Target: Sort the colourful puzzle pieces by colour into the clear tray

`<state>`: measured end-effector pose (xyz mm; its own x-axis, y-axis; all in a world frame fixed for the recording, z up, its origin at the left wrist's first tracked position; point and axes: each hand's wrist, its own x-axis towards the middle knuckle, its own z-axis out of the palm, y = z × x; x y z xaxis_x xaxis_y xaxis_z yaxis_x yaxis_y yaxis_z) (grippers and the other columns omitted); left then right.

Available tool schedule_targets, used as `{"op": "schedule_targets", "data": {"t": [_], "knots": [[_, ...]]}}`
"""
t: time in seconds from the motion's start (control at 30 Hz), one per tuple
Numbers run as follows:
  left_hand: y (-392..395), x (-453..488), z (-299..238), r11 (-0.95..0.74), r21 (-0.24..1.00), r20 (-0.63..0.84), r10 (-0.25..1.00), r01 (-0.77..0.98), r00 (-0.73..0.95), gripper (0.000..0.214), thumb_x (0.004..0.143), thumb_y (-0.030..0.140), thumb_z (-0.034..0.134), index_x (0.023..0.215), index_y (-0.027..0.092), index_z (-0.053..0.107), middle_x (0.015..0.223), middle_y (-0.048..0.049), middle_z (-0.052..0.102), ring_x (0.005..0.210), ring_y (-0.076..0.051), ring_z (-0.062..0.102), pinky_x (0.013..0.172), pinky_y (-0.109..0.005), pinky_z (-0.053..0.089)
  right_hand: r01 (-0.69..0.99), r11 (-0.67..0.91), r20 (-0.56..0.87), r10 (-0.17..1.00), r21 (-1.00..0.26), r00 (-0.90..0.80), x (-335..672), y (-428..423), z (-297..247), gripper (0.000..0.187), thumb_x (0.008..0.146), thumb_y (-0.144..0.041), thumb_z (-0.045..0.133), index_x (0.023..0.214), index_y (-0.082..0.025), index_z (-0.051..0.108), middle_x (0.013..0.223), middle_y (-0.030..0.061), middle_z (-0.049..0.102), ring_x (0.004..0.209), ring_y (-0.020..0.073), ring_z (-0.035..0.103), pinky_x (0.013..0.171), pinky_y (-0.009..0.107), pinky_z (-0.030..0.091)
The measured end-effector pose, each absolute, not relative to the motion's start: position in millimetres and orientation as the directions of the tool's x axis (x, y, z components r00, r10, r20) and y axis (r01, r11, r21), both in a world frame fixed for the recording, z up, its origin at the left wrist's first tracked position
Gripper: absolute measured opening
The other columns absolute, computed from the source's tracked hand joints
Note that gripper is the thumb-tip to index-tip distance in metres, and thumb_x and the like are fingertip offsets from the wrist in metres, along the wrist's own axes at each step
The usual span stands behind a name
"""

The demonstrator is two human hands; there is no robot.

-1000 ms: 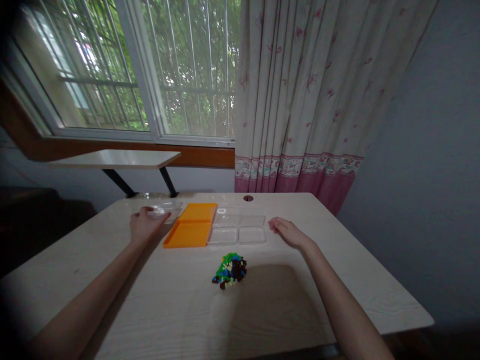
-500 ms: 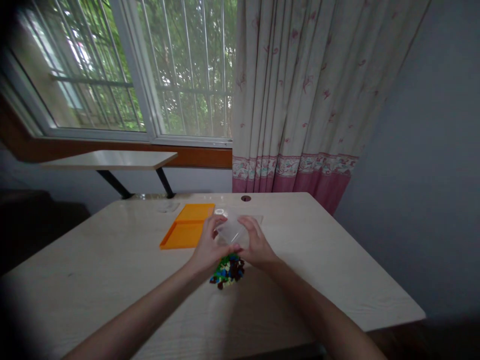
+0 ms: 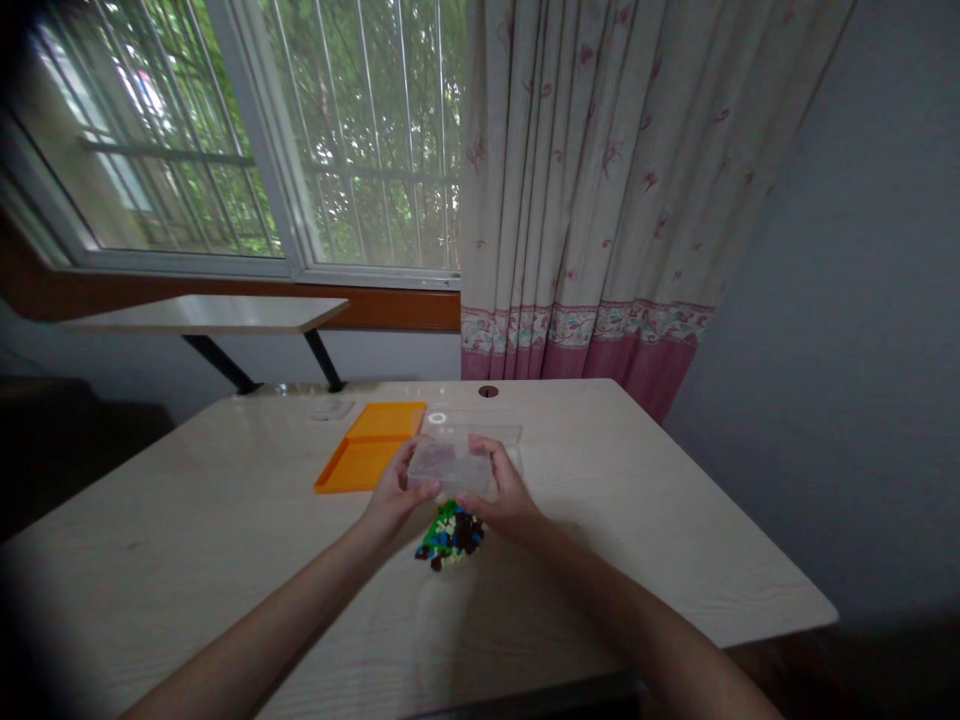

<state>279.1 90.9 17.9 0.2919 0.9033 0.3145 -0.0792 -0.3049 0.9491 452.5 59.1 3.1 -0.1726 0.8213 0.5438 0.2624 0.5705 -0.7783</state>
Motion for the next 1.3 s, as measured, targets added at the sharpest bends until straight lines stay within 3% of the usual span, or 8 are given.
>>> {"op": "schedule_targets", "data": {"t": [0.1,0.2,0.37,0.47,0.73,0.97,1.3], "knots": [[87,280,17,-0.371,0.918,0.396,0.885,-0.144,0.244,0.068,0.054,0.041,0.073,0.108,0.02,0.037,0.105,-0.0075,0.054,0.097,-0.022,0.055,0.084,-0.034,0.046,0.439,0.628,0.616,0.764,-0.642,-0.192,457,59,9,0.043,0.073,-0.039,0.061,0.111,-0.024,0.048,0.127,0.0089,0.043,0.119,0.0232,0.04,0.098,0.039,0.035],[84,280,15,-0.448,0.891,0.452,0.863,-0.071,0.226,0.069,0.056,0.036,0.073,0.112,0.02,0.036,0.114,-0.0094,0.049,0.104,-0.023,0.051,0.09,-0.034,0.043,0.531,0.668,0.68,0.701,-0.521,-0.214,458,59,14,0.039,0.071,-0.034,0.064,0.108,-0.023,0.054,0.119,0.0083,0.052,0.116,0.0226,0.044,0.098,0.04,0.036],[83,279,13,-0.501,0.864,0.483,0.853,0.047,0.2,0.07,0.055,0.032,0.074,0.115,0.017,0.041,0.115,-0.0104,0.051,0.106,-0.024,0.051,0.093,-0.038,0.04,0.563,0.718,0.721,0.633,-0.41,-0.282,455,58,13,0.034,0.073,-0.029,0.06,0.106,-0.021,0.058,0.098,0.0067,0.066,0.089,0.0169,0.063,0.08,0.029,0.051],[84,276,14,-0.548,0.827,0.514,0.827,0.122,0.228,0.07,0.054,0.029,0.075,0.116,0.016,0.044,0.113,-0.0106,0.053,0.104,-0.024,0.052,0.092,-0.039,0.041,0.581,0.74,0.746,0.587,-0.337,-0.314,455,59,7,0.036,0.07,-0.028,0.06,0.105,-0.019,0.058,0.093,0.0051,0.069,0.079,0.0148,0.066,0.073,0.023,0.053],[85,271,25,-0.655,0.725,0.574,0.746,0.213,0.339,0.068,0.052,0.023,0.071,0.115,0.016,0.046,0.111,-0.0097,0.053,0.098,-0.023,0.054,0.083,-0.036,0.047,0.625,0.729,0.758,0.567,-0.279,-0.324,452,60,-2,0.032,0.067,-0.028,0.058,0.099,-0.02,0.058,0.082,0.0011,0.07,0.064,0.0117,0.066,0.061,0.018,0.053],[87,272,25,-0.671,0.71,0.592,0.733,0.212,0.336,0.068,0.052,0.022,0.07,0.115,0.015,0.046,0.111,-0.0101,0.052,0.099,-0.023,0.053,0.082,-0.034,0.047,0.644,0.721,0.741,0.574,-0.254,-0.35,452,62,4,0.026,0.066,-0.027,0.057,0.091,-0.02,0.06,0.076,0.0016,0.07,0.059,0.0119,0.065,0.056,0.017,0.05],[89,272,28,-0.68,0.697,0.599,0.726,0.228,0.337,0.066,0.053,0.023,0.069,0.114,0.015,0.046,0.111,-0.0102,0.053,0.099,-0.024,0.053,0.083,-0.035,0.047,0.64,0.731,0.714,0.578,-0.236,-0.396,452,61,10,0.028,0.067,-0.023,0.055,0.095,-0.019,0.058,0.077,0.0022,0.07,0.06,0.0124,0.064,0.057,0.018,0.049]]}}
